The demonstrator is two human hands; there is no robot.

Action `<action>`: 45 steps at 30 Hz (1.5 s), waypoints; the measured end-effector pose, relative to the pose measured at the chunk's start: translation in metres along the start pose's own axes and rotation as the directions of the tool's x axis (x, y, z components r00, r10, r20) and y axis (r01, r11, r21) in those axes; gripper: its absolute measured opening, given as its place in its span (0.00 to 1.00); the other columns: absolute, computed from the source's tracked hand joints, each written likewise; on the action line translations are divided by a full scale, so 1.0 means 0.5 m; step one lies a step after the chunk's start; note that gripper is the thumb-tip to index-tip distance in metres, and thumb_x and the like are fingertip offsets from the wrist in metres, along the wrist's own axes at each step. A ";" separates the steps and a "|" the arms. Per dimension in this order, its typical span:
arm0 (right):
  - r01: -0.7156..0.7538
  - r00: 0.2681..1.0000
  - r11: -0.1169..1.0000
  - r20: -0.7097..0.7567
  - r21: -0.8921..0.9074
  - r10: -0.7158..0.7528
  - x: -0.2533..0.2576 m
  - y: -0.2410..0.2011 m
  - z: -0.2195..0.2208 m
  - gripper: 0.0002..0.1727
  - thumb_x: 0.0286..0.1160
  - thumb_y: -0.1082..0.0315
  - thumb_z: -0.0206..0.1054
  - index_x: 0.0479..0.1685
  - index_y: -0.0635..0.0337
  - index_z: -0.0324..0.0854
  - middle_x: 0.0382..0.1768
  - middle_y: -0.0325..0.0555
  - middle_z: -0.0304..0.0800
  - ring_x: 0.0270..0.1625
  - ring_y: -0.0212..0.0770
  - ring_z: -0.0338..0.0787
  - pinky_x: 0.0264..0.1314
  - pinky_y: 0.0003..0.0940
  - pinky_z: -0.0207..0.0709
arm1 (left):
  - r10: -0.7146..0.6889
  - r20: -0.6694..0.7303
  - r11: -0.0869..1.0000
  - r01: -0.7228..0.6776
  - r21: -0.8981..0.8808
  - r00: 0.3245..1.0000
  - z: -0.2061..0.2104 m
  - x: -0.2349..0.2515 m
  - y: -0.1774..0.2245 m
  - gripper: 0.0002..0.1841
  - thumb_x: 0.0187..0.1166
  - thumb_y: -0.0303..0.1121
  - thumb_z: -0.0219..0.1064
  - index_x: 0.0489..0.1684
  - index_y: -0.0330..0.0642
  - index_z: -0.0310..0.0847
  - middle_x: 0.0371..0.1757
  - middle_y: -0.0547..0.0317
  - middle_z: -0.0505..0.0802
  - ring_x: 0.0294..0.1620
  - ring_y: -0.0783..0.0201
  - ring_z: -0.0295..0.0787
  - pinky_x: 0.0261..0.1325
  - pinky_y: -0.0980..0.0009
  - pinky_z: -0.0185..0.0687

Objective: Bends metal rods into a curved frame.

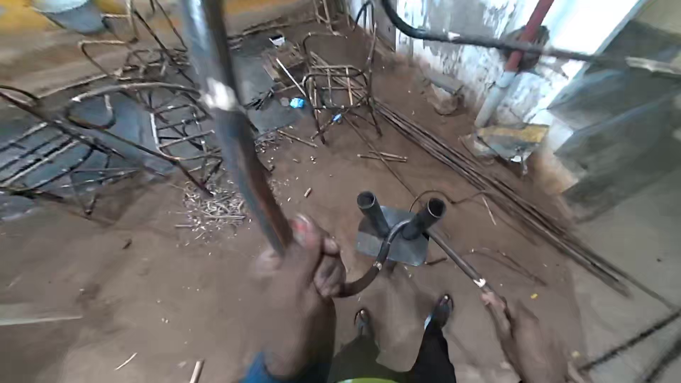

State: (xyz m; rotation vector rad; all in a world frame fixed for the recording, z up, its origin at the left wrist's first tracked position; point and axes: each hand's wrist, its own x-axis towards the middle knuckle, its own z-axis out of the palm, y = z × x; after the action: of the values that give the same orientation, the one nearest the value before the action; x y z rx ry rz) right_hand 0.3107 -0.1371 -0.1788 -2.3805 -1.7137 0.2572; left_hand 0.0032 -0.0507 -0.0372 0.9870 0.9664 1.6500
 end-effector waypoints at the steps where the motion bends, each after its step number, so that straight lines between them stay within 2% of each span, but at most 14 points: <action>1: 0.099 0.995 0.995 -0.002 -0.013 -0.099 0.080 0.053 -0.003 0.43 0.77 0.24 0.51 0.35 0.58 0.89 0.23 0.56 0.88 0.28 0.61 0.90 0.29 0.69 0.79 | 0.013 0.006 1.000 -0.013 -0.017 1.000 0.013 -0.010 -0.002 0.18 0.86 0.52 0.63 0.28 0.53 0.84 0.12 0.73 0.74 0.09 0.78 0.66 0.14 0.80 0.69; 5: 0.353 0.923 0.935 0.178 -0.044 -0.340 0.364 0.154 -0.042 0.39 0.69 0.21 0.57 0.30 0.50 0.87 0.19 0.45 0.84 0.26 0.53 0.87 0.30 0.63 0.78 | 0.079 0.020 0.996 -0.080 0.033 0.997 0.064 -0.014 0.001 0.14 0.78 0.50 0.73 0.27 0.55 0.88 0.15 0.73 0.77 0.11 0.80 0.65 0.14 0.82 0.63; 8: 0.321 0.939 0.947 0.144 -0.031 -0.313 0.407 0.181 -0.059 0.38 0.69 0.20 0.57 0.34 0.48 0.89 0.22 0.45 0.86 0.29 0.53 0.88 0.34 0.66 0.79 | 0.204 0.042 0.976 -0.207 0.070 0.978 0.075 0.042 -0.018 0.15 0.80 0.49 0.72 0.27 0.52 0.86 0.14 0.69 0.77 0.10 0.77 0.64 0.13 0.79 0.63; 10: 0.263 0.953 0.963 0.166 -0.049 -0.252 0.361 0.192 -0.061 0.40 0.69 0.19 0.54 0.32 0.50 0.87 0.22 0.47 0.85 0.30 0.54 0.88 0.35 0.67 0.79 | 0.216 0.061 0.972 -0.220 0.080 0.975 0.071 0.076 -0.037 0.15 0.80 0.48 0.72 0.26 0.50 0.86 0.13 0.68 0.76 0.09 0.75 0.63 0.11 0.79 0.63; 12: 0.139 0.960 0.988 0.256 -0.072 -0.116 0.269 0.174 -0.055 0.42 0.71 0.20 0.54 0.34 0.54 0.90 0.29 0.55 0.91 0.39 0.61 0.92 0.44 0.71 0.81 | 0.128 0.122 0.986 -0.140 0.094 0.984 0.056 0.096 -0.046 0.15 0.81 0.47 0.72 0.26 0.50 0.87 0.14 0.67 0.76 0.08 0.75 0.62 0.11 0.79 0.61; 15: -0.090 0.979 0.995 0.179 -0.044 0.097 0.088 0.094 -0.011 0.44 0.74 0.21 0.51 0.37 0.56 0.91 0.31 0.58 0.93 0.43 0.65 0.93 0.47 0.72 0.81 | 0.029 0.238 0.995 -0.050 0.082 0.971 0.026 0.110 -0.046 0.14 0.84 0.47 0.67 0.32 0.50 0.88 0.15 0.68 0.77 0.09 0.77 0.63 0.11 0.82 0.61; 20: -0.313 0.938 0.939 -0.108 0.144 0.329 -0.213 -0.168 0.102 0.29 0.83 0.40 0.58 0.51 0.59 0.88 0.27 0.52 0.92 0.27 0.57 0.93 0.28 0.59 0.85 | -0.030 0.426 0.997 -0.002 0.075 0.904 0.003 0.140 -0.053 0.13 0.90 0.43 0.59 0.36 0.50 0.83 0.17 0.70 0.77 0.09 0.76 0.63 0.12 0.80 0.64; 23: -0.355 0.899 0.890 -0.157 0.288 0.409 -0.296 -0.287 0.151 0.27 0.86 0.45 0.57 0.56 0.62 0.85 0.27 0.46 0.91 0.23 0.48 0.91 0.24 0.50 0.85 | -0.020 0.496 0.999 0.000 0.041 0.868 0.009 0.136 -0.055 0.14 0.91 0.43 0.57 0.36 0.50 0.81 0.14 0.70 0.74 0.08 0.74 0.63 0.10 0.78 0.65; 26: -0.375 0.890 0.897 -0.180 0.234 0.419 -0.305 -0.303 0.156 0.28 0.85 0.44 0.56 0.51 0.62 0.86 0.23 0.46 0.90 0.21 0.48 0.90 0.20 0.50 0.84 | -0.040 0.505 0.999 0.045 0.003 0.862 0.001 0.135 -0.051 0.13 0.91 0.44 0.57 0.36 0.50 0.80 0.16 0.70 0.73 0.08 0.74 0.63 0.11 0.79 0.67; 29: -0.438 0.891 0.873 -0.025 0.214 0.453 -0.282 -0.264 0.115 0.35 0.84 0.34 0.53 0.52 0.59 0.86 0.26 0.51 0.91 0.28 0.55 0.93 0.30 0.59 0.85 | -0.074 0.481 0.997 0.081 0.005 0.874 0.007 0.127 -0.041 0.12 0.90 0.44 0.60 0.38 0.50 0.80 0.14 0.70 0.72 0.08 0.75 0.63 0.10 0.80 0.66; 34: -0.340 0.940 0.934 -0.001 0.106 0.342 -0.147 -0.056 0.061 0.41 0.80 0.25 0.45 0.44 0.52 0.89 0.27 0.53 0.91 0.34 0.60 0.93 0.36 0.68 0.82 | -0.086 0.454 0.994 0.108 -0.021 0.887 0.009 0.107 -0.033 0.12 0.82 0.43 0.69 0.30 0.48 0.83 0.12 0.66 0.72 0.07 0.74 0.63 0.10 0.79 0.64; 39: -0.178 0.970 0.980 0.185 0.090 0.159 0.066 0.107 -0.031 0.34 0.75 0.25 0.56 0.44 0.43 0.93 0.34 0.44 0.94 0.42 0.50 0.93 0.50 0.65 0.82 | -0.063 0.425 0.989 0.114 -0.095 0.903 -0.006 0.059 -0.007 0.11 0.77 0.43 0.75 0.30 0.49 0.85 0.11 0.69 0.72 0.08 0.77 0.65 0.12 0.80 0.66; 42: -0.210 0.975 0.973 0.101 0.100 0.200 0.023 0.056 -0.036 0.33 0.76 0.27 0.58 0.40 0.47 0.93 0.33 0.47 0.93 0.42 0.54 0.92 0.49 0.67 0.81 | -0.085 0.375 0.986 0.132 -0.101 0.923 0.000 0.079 0.003 0.11 0.80 0.42 0.72 0.31 0.48 0.84 0.11 0.68 0.72 0.08 0.77 0.64 0.12 0.80 0.67; 45: -0.344 0.937 0.934 -0.029 0.098 0.348 -0.162 -0.128 0.005 0.36 0.83 0.33 0.52 0.44 0.59 0.90 0.30 0.59 0.93 0.36 0.66 0.94 0.37 0.70 0.83 | -0.104 0.322 0.987 0.136 -0.080 0.941 0.012 0.100 0.006 0.10 0.84 0.41 0.68 0.34 0.48 0.83 0.11 0.68 0.71 0.07 0.76 0.64 0.10 0.81 0.67</action>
State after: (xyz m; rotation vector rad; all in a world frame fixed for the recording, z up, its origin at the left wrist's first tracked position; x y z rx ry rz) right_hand 0.2262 -0.1942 -0.1625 -2.5845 -1.2240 0.3213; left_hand -0.0035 -0.0025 -0.0237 1.0636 0.7041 1.3723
